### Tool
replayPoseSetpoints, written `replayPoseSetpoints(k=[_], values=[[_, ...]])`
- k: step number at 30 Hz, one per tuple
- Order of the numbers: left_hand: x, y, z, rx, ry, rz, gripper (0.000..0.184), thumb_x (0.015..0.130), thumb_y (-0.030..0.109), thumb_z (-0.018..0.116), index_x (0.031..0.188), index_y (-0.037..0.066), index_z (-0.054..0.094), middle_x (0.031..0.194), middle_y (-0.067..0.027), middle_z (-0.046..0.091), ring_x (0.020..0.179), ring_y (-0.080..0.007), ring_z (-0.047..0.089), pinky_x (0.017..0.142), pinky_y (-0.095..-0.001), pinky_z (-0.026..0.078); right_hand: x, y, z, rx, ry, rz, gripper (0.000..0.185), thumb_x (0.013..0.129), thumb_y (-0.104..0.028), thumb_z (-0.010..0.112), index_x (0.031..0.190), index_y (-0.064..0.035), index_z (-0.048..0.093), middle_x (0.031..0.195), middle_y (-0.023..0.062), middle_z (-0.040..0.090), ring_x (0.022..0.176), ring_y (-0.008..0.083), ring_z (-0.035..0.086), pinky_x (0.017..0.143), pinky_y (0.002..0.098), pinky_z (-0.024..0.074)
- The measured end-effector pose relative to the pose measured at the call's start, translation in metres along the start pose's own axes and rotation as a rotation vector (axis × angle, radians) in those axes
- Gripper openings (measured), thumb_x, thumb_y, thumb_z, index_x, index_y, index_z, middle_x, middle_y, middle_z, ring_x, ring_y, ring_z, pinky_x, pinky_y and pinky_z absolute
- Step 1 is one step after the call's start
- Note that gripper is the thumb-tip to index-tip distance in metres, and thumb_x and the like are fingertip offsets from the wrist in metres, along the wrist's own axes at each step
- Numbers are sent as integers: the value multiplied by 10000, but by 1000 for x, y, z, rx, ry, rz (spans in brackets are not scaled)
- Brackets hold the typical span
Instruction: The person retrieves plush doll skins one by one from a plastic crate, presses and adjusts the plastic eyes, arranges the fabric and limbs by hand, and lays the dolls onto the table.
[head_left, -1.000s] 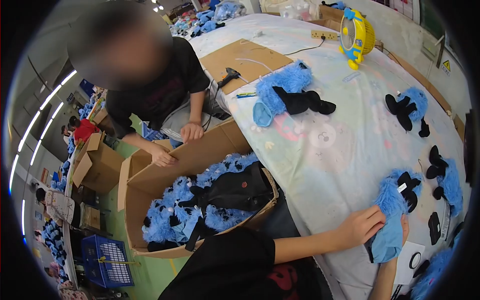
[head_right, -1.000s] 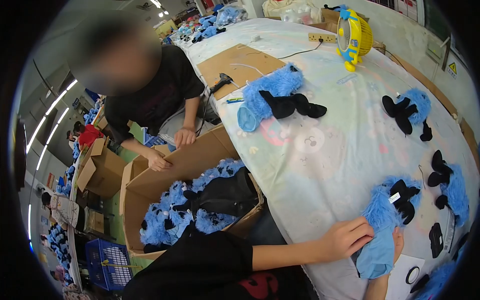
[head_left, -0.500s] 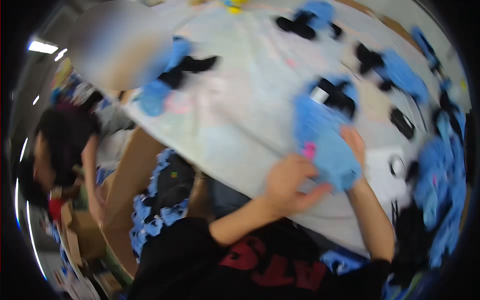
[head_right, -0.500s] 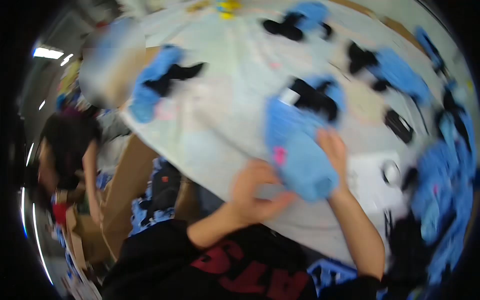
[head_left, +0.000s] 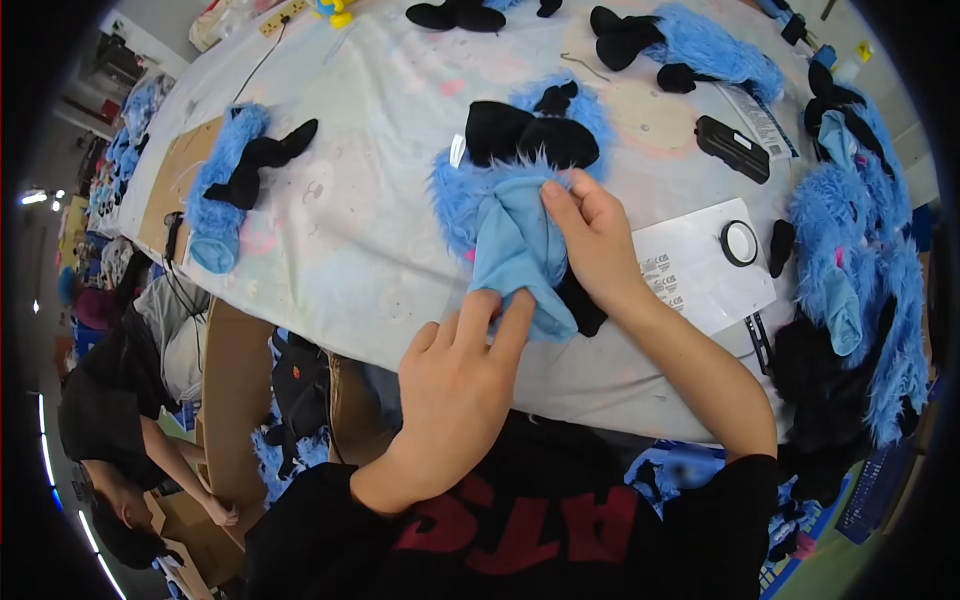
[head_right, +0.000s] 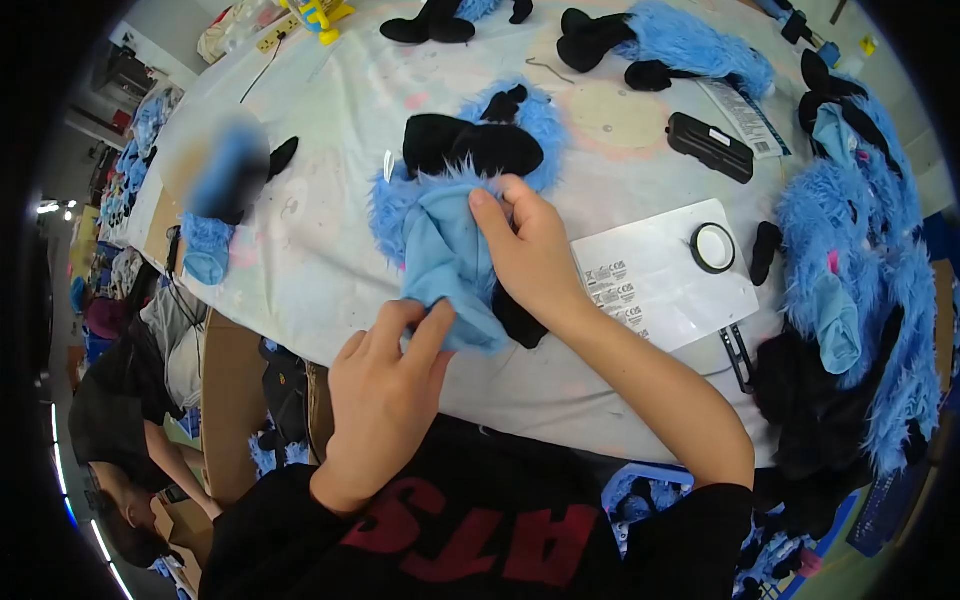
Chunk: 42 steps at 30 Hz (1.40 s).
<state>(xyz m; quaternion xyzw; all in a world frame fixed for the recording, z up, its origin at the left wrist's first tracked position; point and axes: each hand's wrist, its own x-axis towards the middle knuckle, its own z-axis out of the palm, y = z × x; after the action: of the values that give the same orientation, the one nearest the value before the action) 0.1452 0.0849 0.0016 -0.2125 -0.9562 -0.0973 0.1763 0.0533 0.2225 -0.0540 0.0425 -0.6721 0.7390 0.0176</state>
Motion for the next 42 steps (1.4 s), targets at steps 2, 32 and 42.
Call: replayPoseSetpoints(k=[2,32,42], values=[[-9,-2,-9,71,-76,-29,344,599,-33,678,921,71,618,865,-35,513,613,-174,485,568,-236,406,-5,1,2,-40,-10,10,162,884,-194,501,816,-47,509,668,-1,481,578,68,391,515,186,347],[-26,-53,-35,-797,208,-355,257,673,-45,611,927,-9,600,729,-39,589,658,-109,509,620,-210,424,-67,-65,36,-381,-123,-328,61,777,-9,571,822,-24,533,617,7,489,496,103,385,470,213,329],[-28,-60,-23,-956,131,-259,271,721,-43,578,987,4,600,889,-59,605,744,-139,536,686,-213,429,-73,-72,45,-503,-111,-446,70,733,12,586,801,7,597,668,49,562,512,134,424,496,219,355]])
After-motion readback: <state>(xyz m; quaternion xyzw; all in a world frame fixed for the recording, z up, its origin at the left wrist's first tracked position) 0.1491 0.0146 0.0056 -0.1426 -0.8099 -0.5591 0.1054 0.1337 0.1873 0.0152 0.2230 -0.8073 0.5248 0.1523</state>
